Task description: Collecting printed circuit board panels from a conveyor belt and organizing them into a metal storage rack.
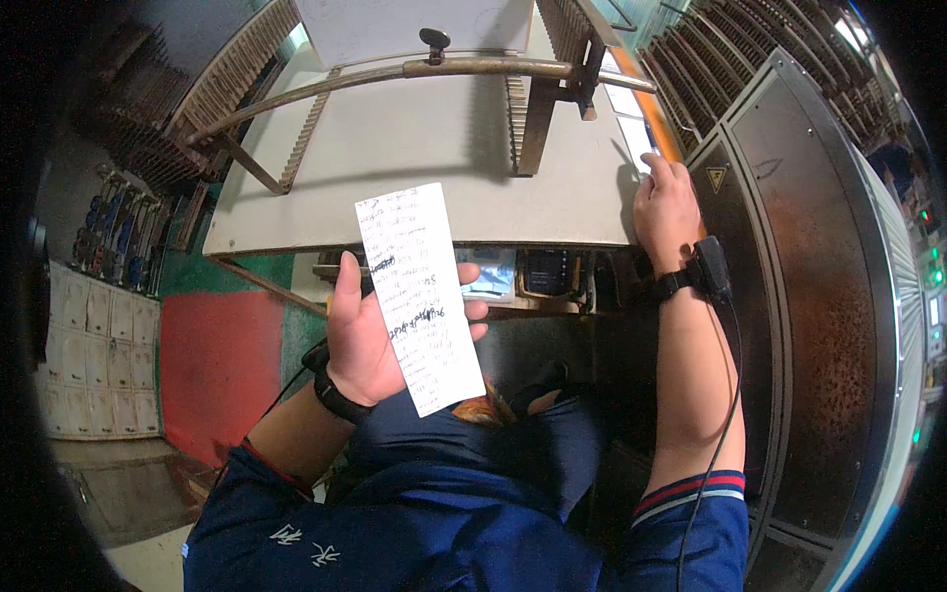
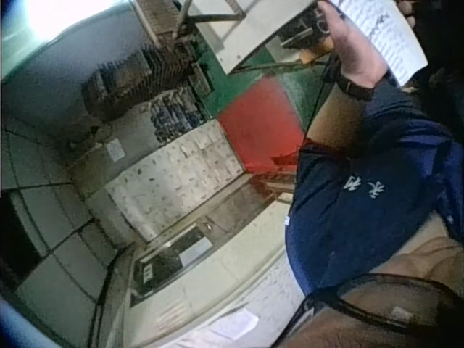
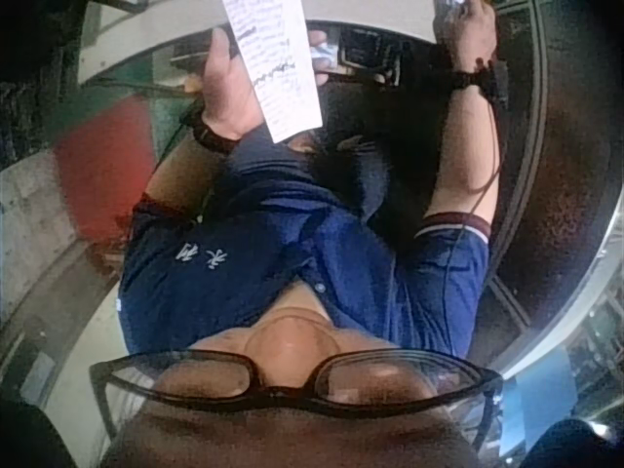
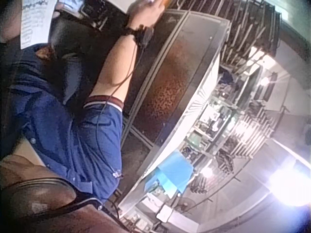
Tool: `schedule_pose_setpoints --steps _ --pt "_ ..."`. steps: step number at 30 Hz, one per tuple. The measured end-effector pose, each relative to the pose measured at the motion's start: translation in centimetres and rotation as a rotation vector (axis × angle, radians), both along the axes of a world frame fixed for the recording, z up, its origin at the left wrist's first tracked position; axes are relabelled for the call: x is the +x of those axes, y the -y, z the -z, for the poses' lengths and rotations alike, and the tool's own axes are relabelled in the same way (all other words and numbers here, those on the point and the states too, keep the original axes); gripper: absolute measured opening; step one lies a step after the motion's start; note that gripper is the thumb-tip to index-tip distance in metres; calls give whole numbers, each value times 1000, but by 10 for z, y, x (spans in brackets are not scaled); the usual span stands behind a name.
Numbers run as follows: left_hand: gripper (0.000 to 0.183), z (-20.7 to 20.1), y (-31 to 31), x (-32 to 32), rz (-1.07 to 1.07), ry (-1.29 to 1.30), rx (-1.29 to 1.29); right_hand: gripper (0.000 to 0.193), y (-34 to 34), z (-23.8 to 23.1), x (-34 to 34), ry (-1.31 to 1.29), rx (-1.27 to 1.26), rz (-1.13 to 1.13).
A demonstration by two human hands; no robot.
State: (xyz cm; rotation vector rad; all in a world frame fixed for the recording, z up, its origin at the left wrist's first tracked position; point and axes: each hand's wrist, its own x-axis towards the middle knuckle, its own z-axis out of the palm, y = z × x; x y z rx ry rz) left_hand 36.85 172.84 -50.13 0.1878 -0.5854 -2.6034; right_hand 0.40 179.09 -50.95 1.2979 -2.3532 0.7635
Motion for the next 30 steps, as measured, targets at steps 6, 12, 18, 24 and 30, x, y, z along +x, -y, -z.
schedule_pose_setpoints --steps 6,12,18,24,30 --pt "103 -1 -2 2 2 -20 24 27 0 -1 1 11 8 4" --pt "98 -9 -6 2 -35 25 22 28 0 -2 2 -19 17 27" --pt "96 -15 -11 2 -38 42 -17 29 0 -5 4 -95 46 -26" --pt "94 -9 -8 -2 -38 34 -41 30 0 -4 2 -179 2 -88" --pt "95 -2 -7 -2 -35 7 -52 25 3 -2 -2 -169 169 -20"
